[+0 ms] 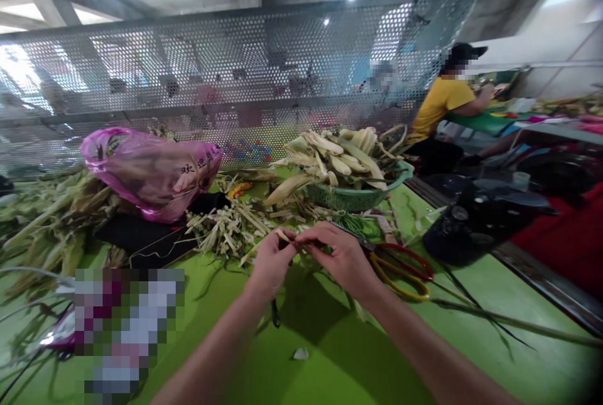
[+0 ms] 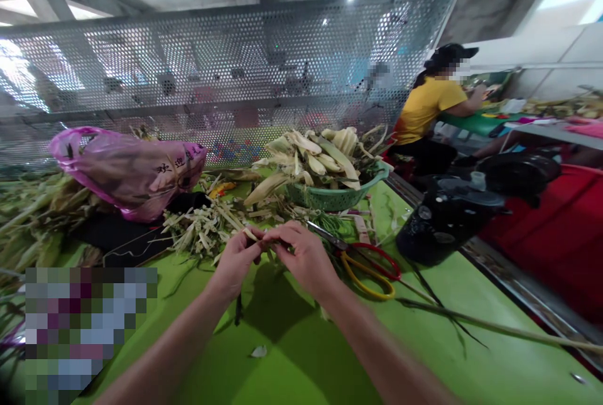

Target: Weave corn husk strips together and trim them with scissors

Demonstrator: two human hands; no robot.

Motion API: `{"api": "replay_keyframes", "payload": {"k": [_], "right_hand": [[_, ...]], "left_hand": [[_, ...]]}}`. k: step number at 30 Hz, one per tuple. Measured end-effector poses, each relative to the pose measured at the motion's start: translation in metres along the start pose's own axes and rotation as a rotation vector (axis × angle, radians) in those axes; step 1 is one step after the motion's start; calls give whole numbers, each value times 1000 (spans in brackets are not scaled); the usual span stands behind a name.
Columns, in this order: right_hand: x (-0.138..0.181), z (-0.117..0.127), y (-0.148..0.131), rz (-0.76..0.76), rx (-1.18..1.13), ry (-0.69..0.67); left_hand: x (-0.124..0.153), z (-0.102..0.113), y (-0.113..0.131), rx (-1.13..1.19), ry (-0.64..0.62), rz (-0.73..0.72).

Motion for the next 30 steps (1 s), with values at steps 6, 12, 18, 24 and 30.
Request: {"api": "replay_keyframes", "payload": {"k": [6, 12, 18, 24, 30], "right_hand": [[2, 3, 9, -260, -213, 127], [-1, 8, 11, -362, -216, 124], [3, 60, 6, -316, 248, -19], [60, 108, 22, -409, 769, -295], [86, 103, 34, -495, 769, -343]], "left_hand": [[-5, 5, -2, -60, 25, 18], [-8, 10, -1, -13, 45, 20], [-6, 13, 5, 65, 60, 30], [-1, 12, 11, 146, 38, 26], [5, 9, 14, 156, -8, 38]]}}
Point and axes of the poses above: each hand's wrist, its own x-axis away from the middle knuckle, its own z-axis out of the back of the hand, y = z × x, the point moved 3 cm from there along -x, towards the middle knuckle, and after that the axes turned 11 degrees about z, right-handed, at the moved point
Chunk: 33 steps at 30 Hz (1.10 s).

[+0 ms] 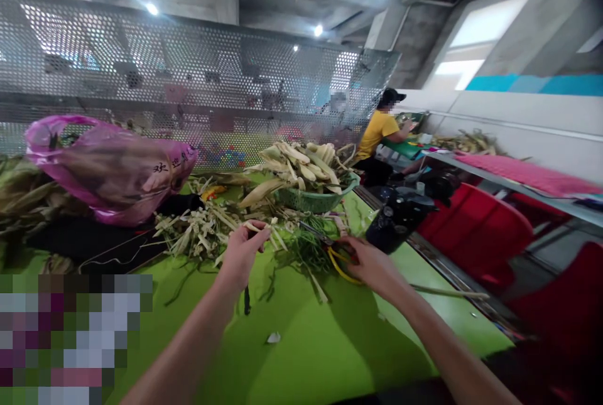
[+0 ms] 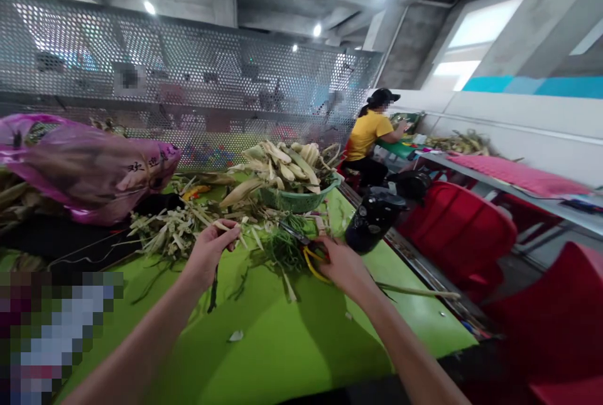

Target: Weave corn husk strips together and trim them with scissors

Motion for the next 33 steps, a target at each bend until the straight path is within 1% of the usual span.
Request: {"api": "replay_keyframes", "payload": {"k": [2, 5, 7, 10, 12, 14, 17, 19, 23, 27, 30, 33], "right_hand": [[0, 4, 0, -45, -6, 8], [3, 17, 6, -46, -54, 105], [9, 23, 12, -14, -202, 133], [18, 27, 14, 5, -492, 127], [21, 29, 6, 12, -551, 125], [20, 32, -9, 65, -494, 134], [13, 37, -28, 174, -313, 175], [6, 39, -35, 228, -191, 205], [-5, 34, -40, 311, -6, 211], [-13, 24, -42, 344, 147, 225], [-16, 19, -46, 365, 202, 266], [-16, 16, -51, 386, 198, 306]], "left_hand": [[1, 0, 1, 14, -6, -1], [1, 0, 3, 62, -20, 0], [1, 0, 3, 91, -35, 4], [1, 0, 3, 114, -58, 14], [1, 0, 3, 131, -75, 22], [2, -1, 2, 161, -96, 33], [3, 0, 2, 207, -118, 54], [3, 0, 3, 229, -129, 71], [5, -1, 6, 261, -140, 111], [6, -1, 8, 299, -129, 164], [7, -2, 8, 328, -136, 199], [6, -2, 7, 358, -120, 218]]}}
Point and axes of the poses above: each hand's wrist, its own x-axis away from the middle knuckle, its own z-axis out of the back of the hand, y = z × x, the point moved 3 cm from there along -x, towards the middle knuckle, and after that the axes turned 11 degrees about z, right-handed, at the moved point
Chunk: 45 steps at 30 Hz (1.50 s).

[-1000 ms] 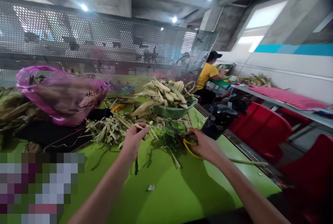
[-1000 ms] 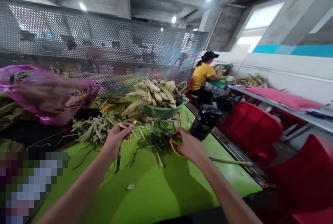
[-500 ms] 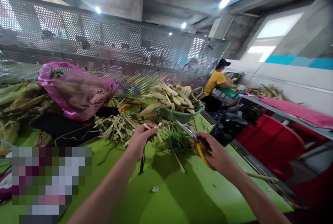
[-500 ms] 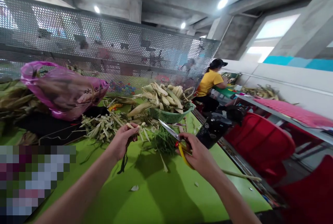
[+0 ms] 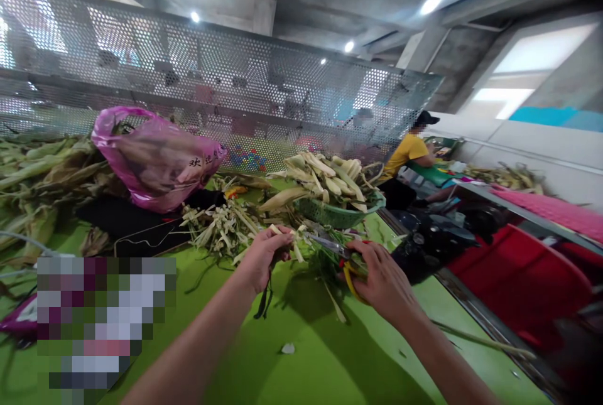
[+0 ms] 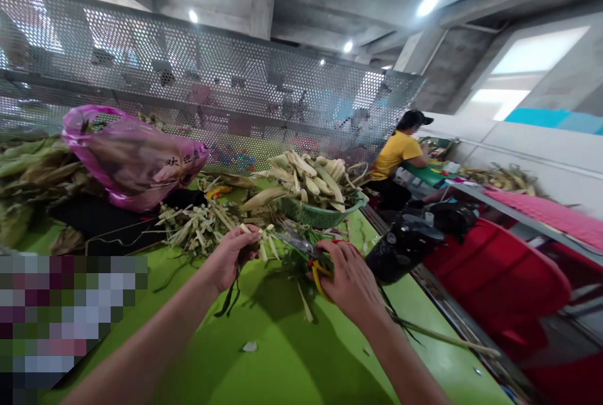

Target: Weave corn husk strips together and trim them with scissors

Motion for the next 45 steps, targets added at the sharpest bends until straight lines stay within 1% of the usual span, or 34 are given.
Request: {"api": "replay_keyframes", "payload": {"k": [3, 7, 13, 16, 21, 26, 32, 36, 42, 45], "right_hand": [[1, -1, -6, 12, -23, 13], [2, -1, -10, 10, -50, -17], [-2, 1, -2, -27, 13, 28], [-3, -3, -2, -16, 42, 13], [0, -7, -10, -4, -1, 27], [-2, -3, -14, 27, -16, 44], [-4, -2, -6, 11, 27, 85], [-3, -7, -5, 41, 71, 67], [-1, -7, -10, 36, 19, 73], [-2, -6, -12, 42, 19, 64]], "left_hand": [[-1, 1, 0, 22, 17, -2], [-2, 1, -1, 12, 5, -2], [-3, 3, -2, 25, -5, 8], [-4, 3, -2, 41, -18, 19], [-4, 2, -1, 65, -6, 8], [-1, 1, -1, 30, 13, 21], [-1, 0, 0, 67, 5, 19], [-1, -1, 0, 80, 8, 36], [-2, 1, 0, 56, 28, 10], [-5, 2, -2, 23, 10, 0]]}}
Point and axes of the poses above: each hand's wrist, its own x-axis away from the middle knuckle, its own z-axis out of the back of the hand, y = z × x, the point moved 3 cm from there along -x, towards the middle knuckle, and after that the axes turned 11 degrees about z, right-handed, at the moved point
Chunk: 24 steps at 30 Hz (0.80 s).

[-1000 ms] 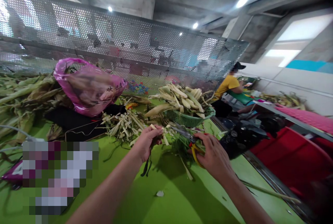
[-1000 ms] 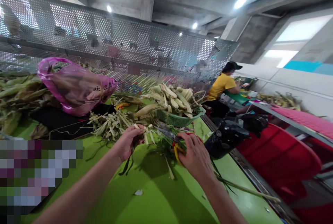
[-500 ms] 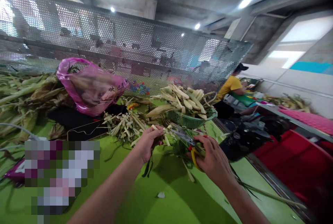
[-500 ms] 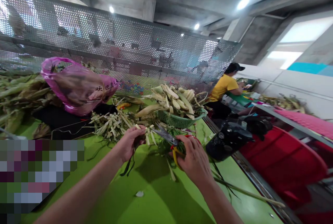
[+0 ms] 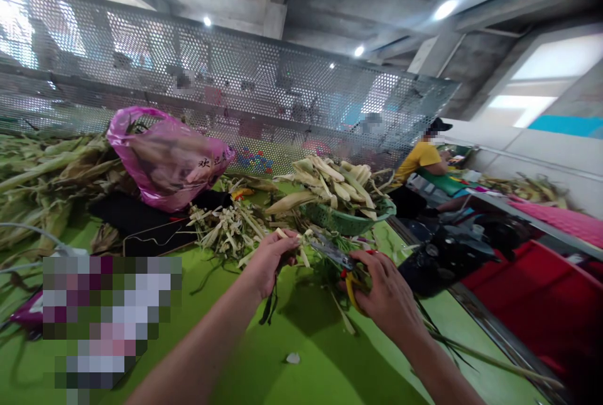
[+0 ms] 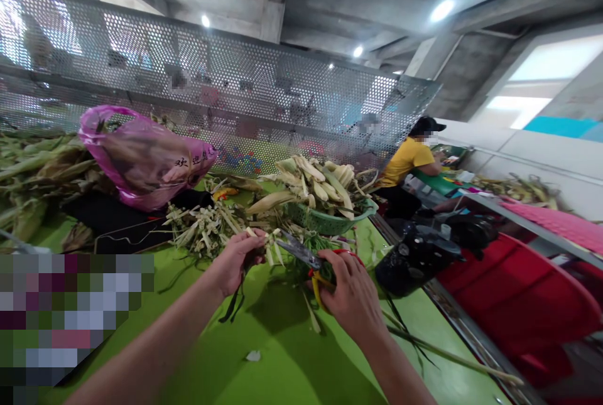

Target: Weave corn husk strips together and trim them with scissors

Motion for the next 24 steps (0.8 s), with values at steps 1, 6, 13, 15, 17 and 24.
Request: {"api": "replay_keyframes", "payload": {"k": [1, 6, 13, 15, 17, 24], "right_hand": [[-1, 0, -1, 3, 7, 2], [-6, 2, -7, 1, 34, 12], [-6, 3, -7, -34, 53, 3], [-5, 3, -8, -37, 51, -2], [-4, 4, -10, -30, 48, -1], [-9, 5, -22, -33, 64, -12]], "left_hand": [[-1, 0, -1, -15, -7, -8], [0, -2, 1, -134, -31, -112], [4, -4, 5, -151, 28, -165], [3, -4, 5, -163, 32, -180], [2, -4, 4, -187, 36, -192], [-1, -7, 4, -285, 61, -240]]}}
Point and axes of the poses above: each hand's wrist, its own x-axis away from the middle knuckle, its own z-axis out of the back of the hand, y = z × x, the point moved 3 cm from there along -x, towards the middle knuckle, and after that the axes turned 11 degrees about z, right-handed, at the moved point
